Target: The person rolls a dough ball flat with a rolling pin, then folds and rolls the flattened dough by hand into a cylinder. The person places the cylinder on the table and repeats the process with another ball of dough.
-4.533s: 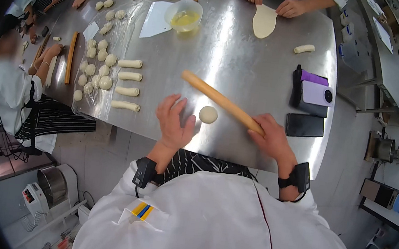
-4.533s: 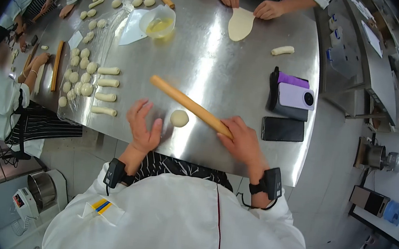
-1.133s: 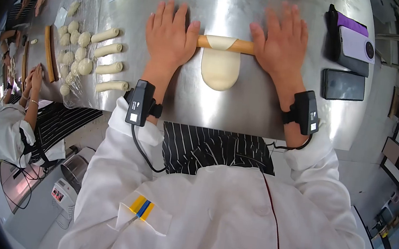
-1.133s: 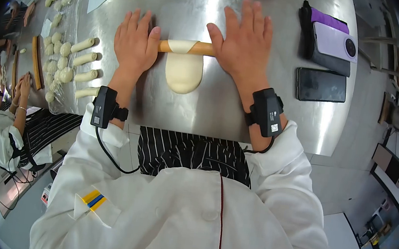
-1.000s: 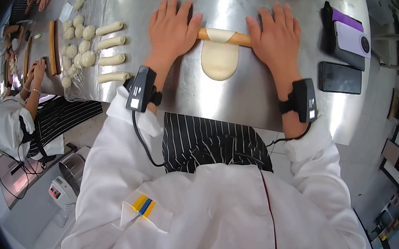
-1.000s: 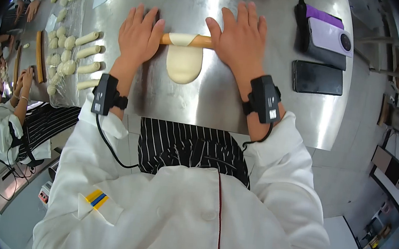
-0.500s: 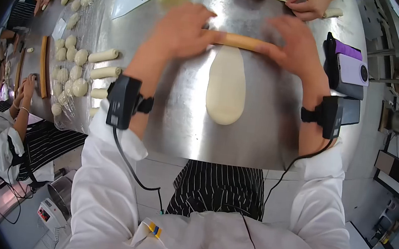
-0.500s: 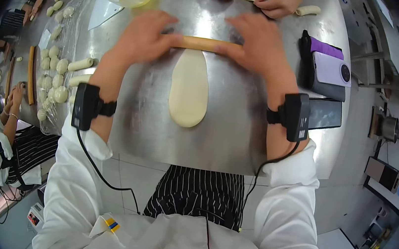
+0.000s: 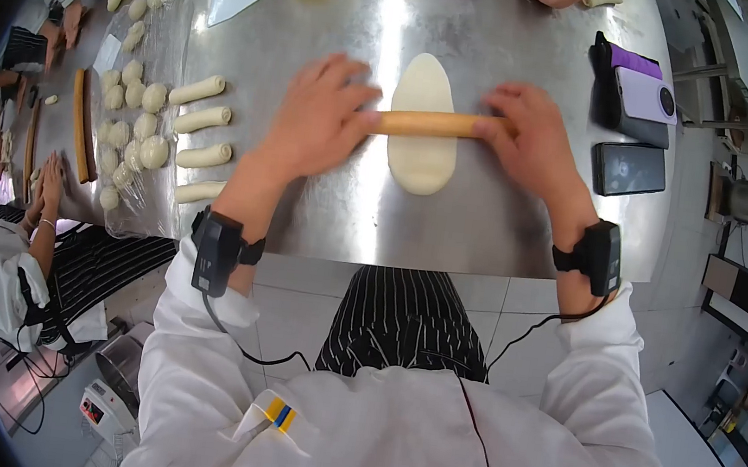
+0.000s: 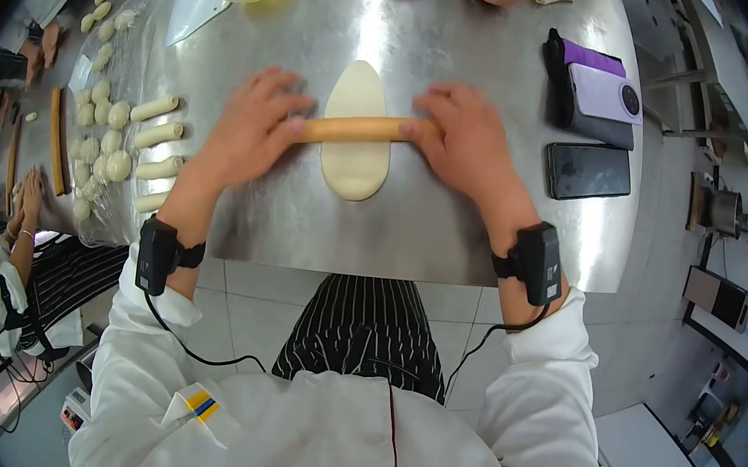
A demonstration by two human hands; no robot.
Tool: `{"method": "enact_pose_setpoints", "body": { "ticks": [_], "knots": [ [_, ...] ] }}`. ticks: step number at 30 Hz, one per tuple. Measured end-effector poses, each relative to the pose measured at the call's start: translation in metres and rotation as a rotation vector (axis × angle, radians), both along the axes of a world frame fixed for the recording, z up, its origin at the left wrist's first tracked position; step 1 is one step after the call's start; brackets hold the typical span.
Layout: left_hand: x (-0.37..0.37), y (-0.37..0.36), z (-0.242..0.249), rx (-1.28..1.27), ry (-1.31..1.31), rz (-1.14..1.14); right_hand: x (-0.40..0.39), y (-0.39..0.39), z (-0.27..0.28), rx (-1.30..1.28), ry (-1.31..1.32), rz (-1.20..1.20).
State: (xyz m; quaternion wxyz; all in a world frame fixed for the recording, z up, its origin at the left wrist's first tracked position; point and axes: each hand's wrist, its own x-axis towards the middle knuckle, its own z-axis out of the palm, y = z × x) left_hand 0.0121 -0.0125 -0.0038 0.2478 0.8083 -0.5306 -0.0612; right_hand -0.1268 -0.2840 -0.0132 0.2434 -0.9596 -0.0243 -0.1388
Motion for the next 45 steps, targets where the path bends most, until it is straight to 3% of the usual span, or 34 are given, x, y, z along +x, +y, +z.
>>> {"method": "enact_pose_setpoints", "body": {
  "ticks": [2,4,5,6,11,14,21,29,30,32,33,36,39,42,45],
  "knots": [
    [0.003,-0.021,-0.004,0.041,-0.260,0.352,0.021,0.000,-0.010,-0.053,-0.041,-0.112],
    [0.000,-0.033,-0.024,0.094,-0.281,0.431,0.037,0.001,-0.018,-0.118,-0.106,-0.214],
    [-0.002,-0.036,-0.034,0.147,-0.308,0.510,0.039,0.005,-0.023,-0.295,-0.117,-0.289],
    [-0.006,-0.038,-0.030,0.143,-0.309,0.515,0.039,0.007,-0.026,-0.473,-0.130,-0.361],
    [-0.045,-0.017,-0.023,0.299,-0.445,0.470,-0.008,0.033,-0.027,-0.427,-0.065,-0.323],
    [-0.058,-0.006,-0.034,0.133,-0.430,0.448,-0.031,0.045,-0.026,-0.394,-0.024,-0.336],
    [-0.106,0.021,-0.024,0.205,-0.381,0.431,-0.076,0.072,-0.023,-0.373,-0.047,-0.298],
    [-0.146,0.052,-0.033,0.038,-0.373,0.373,-0.137,0.099,-0.029,-0.342,-0.049,-0.245],
    [-0.134,0.054,-0.021,0.022,-0.402,0.398,-0.125,0.096,-0.022,-0.340,-0.038,-0.231],
    [-0.116,0.051,0.000,0.190,-0.049,0.411,-0.101,0.081,-0.001,-0.289,-0.026,-0.255],
    [-0.098,0.045,-0.010,0.024,-0.154,0.481,-0.089,0.073,0.005,-0.226,0.027,-0.292],
    [-0.055,0.016,-0.013,0.032,-0.298,0.622,-0.041,0.055,0.006,-0.333,-0.014,-0.345],
    [-0.046,-0.006,-0.029,0.122,-0.335,0.629,-0.014,0.046,-0.007,-0.317,0.186,-0.404],
    [-0.029,-0.011,-0.032,0.130,-0.183,0.745,0.003,0.033,-0.012,-0.219,0.219,-0.384],
    [-0.019,-0.016,-0.030,0.070,-0.238,0.717,0.021,0.024,-0.014,-0.187,0.235,-0.394]
  ]
}}
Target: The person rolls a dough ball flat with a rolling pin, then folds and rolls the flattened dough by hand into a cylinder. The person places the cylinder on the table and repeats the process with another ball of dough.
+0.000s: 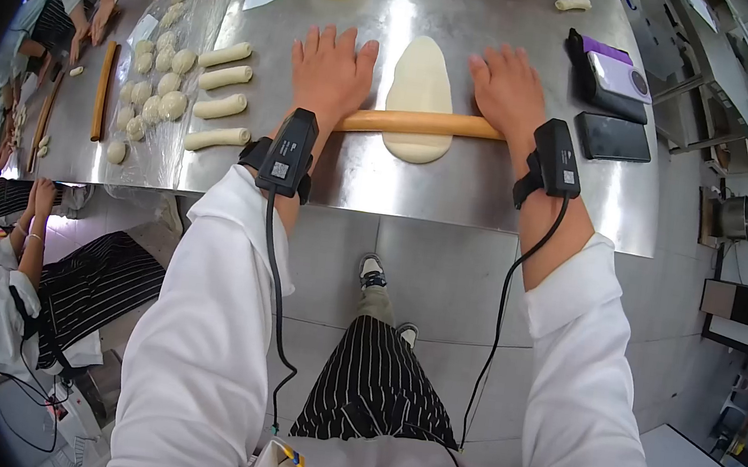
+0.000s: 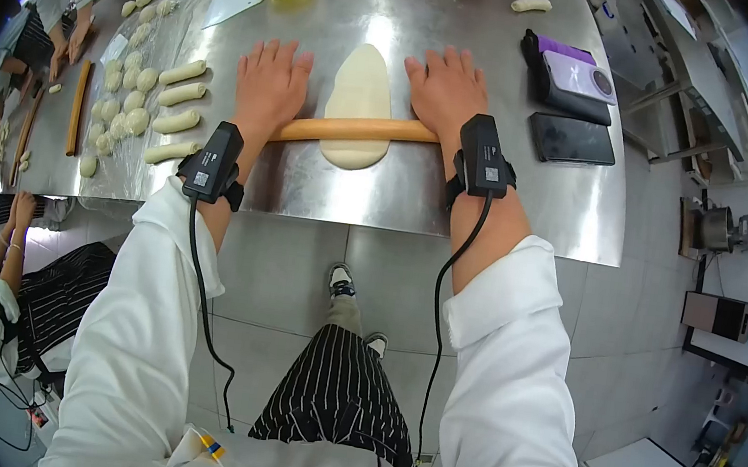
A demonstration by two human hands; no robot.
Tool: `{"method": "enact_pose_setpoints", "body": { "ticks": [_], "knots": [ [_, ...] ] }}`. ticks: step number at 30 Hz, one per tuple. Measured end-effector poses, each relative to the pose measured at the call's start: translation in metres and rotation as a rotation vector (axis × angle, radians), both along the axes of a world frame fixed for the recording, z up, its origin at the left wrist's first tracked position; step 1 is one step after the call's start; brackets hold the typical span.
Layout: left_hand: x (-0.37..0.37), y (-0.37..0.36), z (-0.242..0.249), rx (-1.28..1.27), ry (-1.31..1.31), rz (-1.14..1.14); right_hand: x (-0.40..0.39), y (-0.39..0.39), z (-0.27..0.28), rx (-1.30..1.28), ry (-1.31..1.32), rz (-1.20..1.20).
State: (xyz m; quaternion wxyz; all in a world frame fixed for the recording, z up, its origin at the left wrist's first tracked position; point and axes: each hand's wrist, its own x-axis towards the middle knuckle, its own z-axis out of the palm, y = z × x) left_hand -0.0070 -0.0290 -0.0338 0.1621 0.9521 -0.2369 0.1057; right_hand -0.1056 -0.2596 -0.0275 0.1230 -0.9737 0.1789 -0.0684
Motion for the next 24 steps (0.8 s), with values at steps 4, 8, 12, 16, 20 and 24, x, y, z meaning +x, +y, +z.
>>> {"method": "enact_pose_setpoints", "body": {
  "ticks": [4,8,12,16,20,24],
  "knots": [
    [-0.012,0.008,-0.006,-0.020,-0.057,-0.031,-0.017,0.006,-0.003,-0.042,-0.070,0.010],
    [-0.048,0.023,-0.004,0.053,-0.163,-0.091,-0.058,0.030,-0.002,-0.119,-0.093,0.007],
    [-0.081,0.036,-0.001,0.252,-0.158,-0.117,-0.092,0.047,-0.008,-0.171,-0.075,0.044],
    [-0.098,0.050,-0.011,0.144,-0.173,-0.142,-0.119,0.060,-0.013,-0.198,-0.137,0.073],
    [-0.126,0.071,-0.018,0.095,-0.182,-0.198,-0.150,0.076,-0.020,-0.224,-0.194,0.118],
    [-0.156,0.088,-0.028,0.121,-0.170,-0.229,-0.180,0.092,-0.035,-0.200,-0.259,0.151]
  ]
}}
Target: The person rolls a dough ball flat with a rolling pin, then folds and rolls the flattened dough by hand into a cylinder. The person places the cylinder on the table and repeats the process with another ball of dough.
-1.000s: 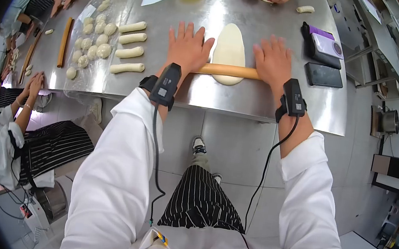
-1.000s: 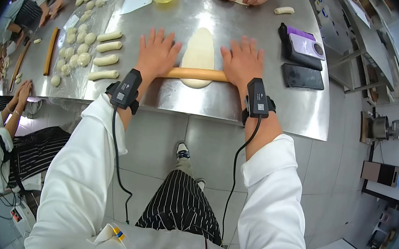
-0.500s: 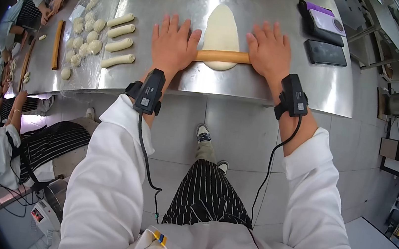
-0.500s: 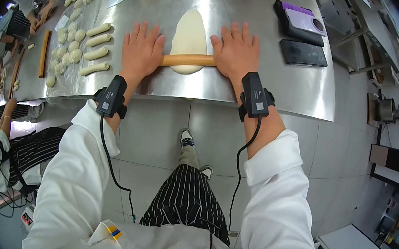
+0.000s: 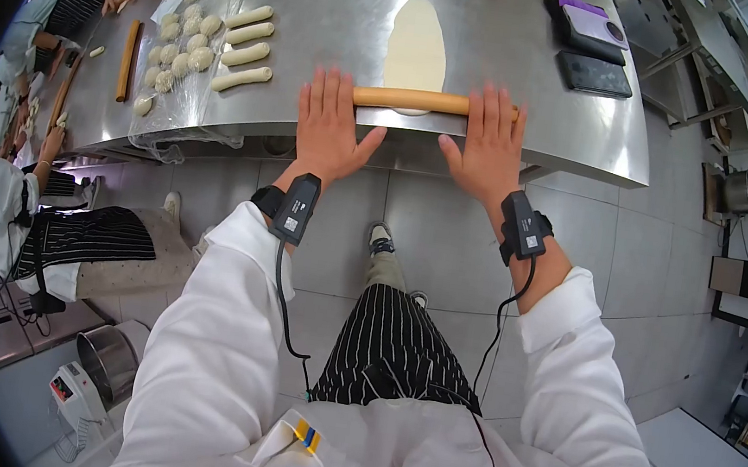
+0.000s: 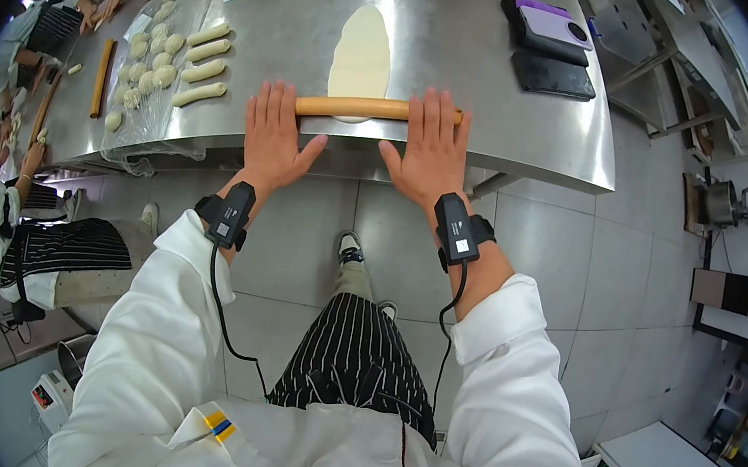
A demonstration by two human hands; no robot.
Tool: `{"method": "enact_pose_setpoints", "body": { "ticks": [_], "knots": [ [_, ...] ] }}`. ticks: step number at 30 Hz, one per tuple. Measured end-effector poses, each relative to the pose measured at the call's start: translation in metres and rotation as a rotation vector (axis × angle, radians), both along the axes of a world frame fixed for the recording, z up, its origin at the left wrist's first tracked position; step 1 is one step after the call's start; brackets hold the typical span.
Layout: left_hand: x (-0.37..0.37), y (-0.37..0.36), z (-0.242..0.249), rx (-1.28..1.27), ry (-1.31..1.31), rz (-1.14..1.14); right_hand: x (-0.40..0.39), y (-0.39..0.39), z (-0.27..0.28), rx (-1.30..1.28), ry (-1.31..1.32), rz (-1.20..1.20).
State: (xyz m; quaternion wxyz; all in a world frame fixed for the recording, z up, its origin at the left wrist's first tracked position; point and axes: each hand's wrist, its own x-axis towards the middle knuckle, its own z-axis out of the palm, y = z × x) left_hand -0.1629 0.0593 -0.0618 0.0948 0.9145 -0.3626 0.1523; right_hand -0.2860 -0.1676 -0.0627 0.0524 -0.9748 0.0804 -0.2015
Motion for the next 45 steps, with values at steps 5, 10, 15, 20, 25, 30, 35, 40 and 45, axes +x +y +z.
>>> {"method": "enact_pose_setpoints", "body": {
  "ticks": [5,10,15,20,25,30,35,40,45],
  "knots": [
    [-0.019,0.009,0.000,0.005,0.020,-0.010,-0.022,0.006,-0.006,-0.001,0.036,0.018],
    [-0.030,0.016,-0.004,0.025,0.054,-0.015,-0.033,0.007,-0.012,0.008,0.050,0.023],
    [-0.027,0.028,-0.021,-0.013,0.005,-0.092,-0.039,0.002,-0.016,-0.093,-0.016,0.022],
    [-0.032,0.039,-0.032,-0.106,-0.064,-0.144,-0.042,-0.009,-0.014,-0.119,-0.129,0.065],
    [-0.008,0.023,0.023,-0.224,0.052,-0.164,-0.017,-0.013,0.032,-0.009,-0.022,0.102],
    [0.050,0.013,0.047,-0.129,0.308,-0.362,0.016,-0.052,0.052,0.187,0.222,0.212],
    [0.129,-0.033,0.073,-0.018,0.373,-0.389,0.112,-0.104,0.072,0.294,0.236,0.273],
    [0.179,-0.058,0.076,0.048,0.549,-0.341,0.153,-0.119,0.066,0.254,0.241,0.274],
    [0.167,-0.089,0.045,0.036,0.126,-0.085,0.182,-0.116,0.044,0.171,0.075,0.259]
  ]
}}
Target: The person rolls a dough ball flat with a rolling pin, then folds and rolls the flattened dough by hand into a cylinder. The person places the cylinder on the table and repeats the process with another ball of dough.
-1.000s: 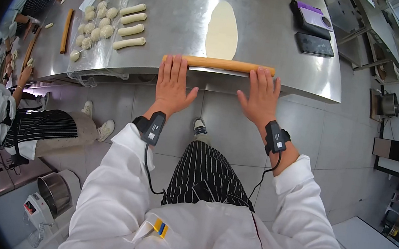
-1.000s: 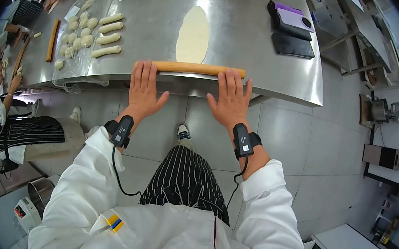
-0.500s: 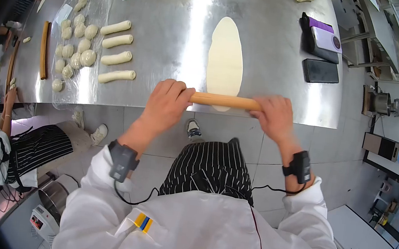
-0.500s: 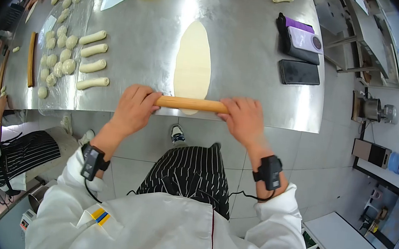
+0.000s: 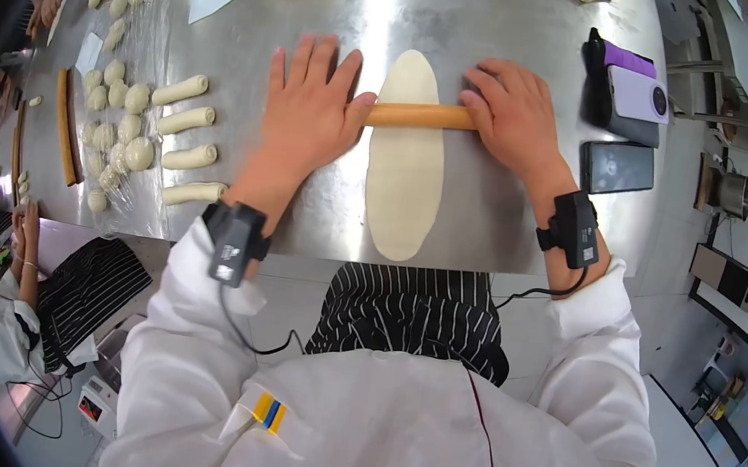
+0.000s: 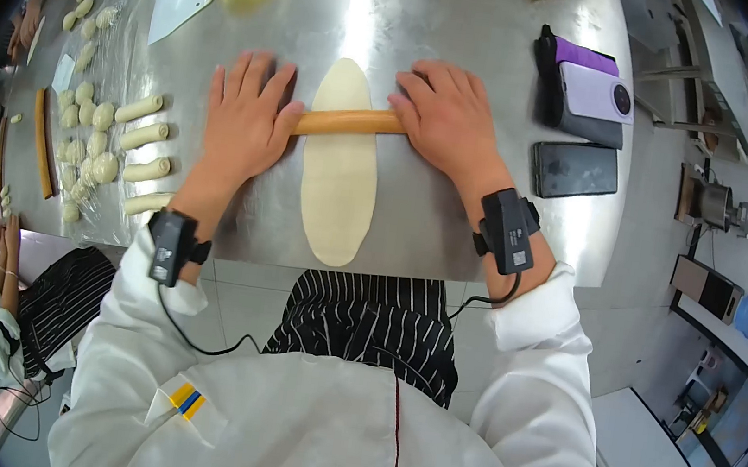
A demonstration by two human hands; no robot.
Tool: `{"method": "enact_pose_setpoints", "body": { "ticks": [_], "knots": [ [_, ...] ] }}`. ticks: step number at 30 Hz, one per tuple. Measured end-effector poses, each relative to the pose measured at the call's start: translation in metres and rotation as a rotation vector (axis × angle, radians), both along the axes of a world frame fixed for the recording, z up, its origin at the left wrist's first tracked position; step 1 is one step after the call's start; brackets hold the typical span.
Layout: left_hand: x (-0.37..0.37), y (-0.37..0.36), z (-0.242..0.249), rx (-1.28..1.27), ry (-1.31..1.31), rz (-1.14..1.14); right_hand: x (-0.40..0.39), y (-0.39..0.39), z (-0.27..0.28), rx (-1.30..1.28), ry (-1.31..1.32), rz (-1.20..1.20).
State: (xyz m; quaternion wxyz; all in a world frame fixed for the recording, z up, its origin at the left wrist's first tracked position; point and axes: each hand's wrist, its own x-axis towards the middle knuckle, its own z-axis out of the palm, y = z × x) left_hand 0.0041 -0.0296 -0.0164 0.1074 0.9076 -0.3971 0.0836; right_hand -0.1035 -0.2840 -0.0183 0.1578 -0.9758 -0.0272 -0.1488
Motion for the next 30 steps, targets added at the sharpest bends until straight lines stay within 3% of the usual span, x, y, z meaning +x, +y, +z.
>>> {"method": "enact_pose_setpoints", "body": {
  "ticks": [6,7,10,12,15,20,24,30],
  "knots": [
    [0.055,-0.020,-0.016,-0.041,-0.038,0.083,0.052,-0.018,-0.018,0.063,0.018,-0.181],
    [0.056,-0.018,-0.016,-0.045,-0.075,0.052,0.048,-0.015,-0.020,-0.052,0.011,-0.146],
    [-0.013,0.008,-0.002,0.189,0.088,0.053,-0.007,0.013,-0.001,-0.217,0.150,-0.110],
    [-0.063,0.029,-0.004,-0.012,0.144,0.017,-0.060,0.034,-0.002,-0.137,0.111,-0.129],
    [-0.091,0.040,-0.001,-0.048,0.167,0.002,-0.094,0.047,-0.001,-0.111,0.113,-0.140],
    [-0.002,-0.015,0.002,0.145,0.031,0.100,-0.002,0.011,-0.009,-0.170,0.179,-0.231],
    [0.027,-0.031,-0.019,0.060,-0.026,0.199,0.038,-0.006,-0.022,-0.171,0.147,-0.277],
    [-0.046,0.007,-0.011,0.118,0.044,0.150,-0.056,0.039,-0.017,-0.162,0.121,-0.259]
  ]
}}
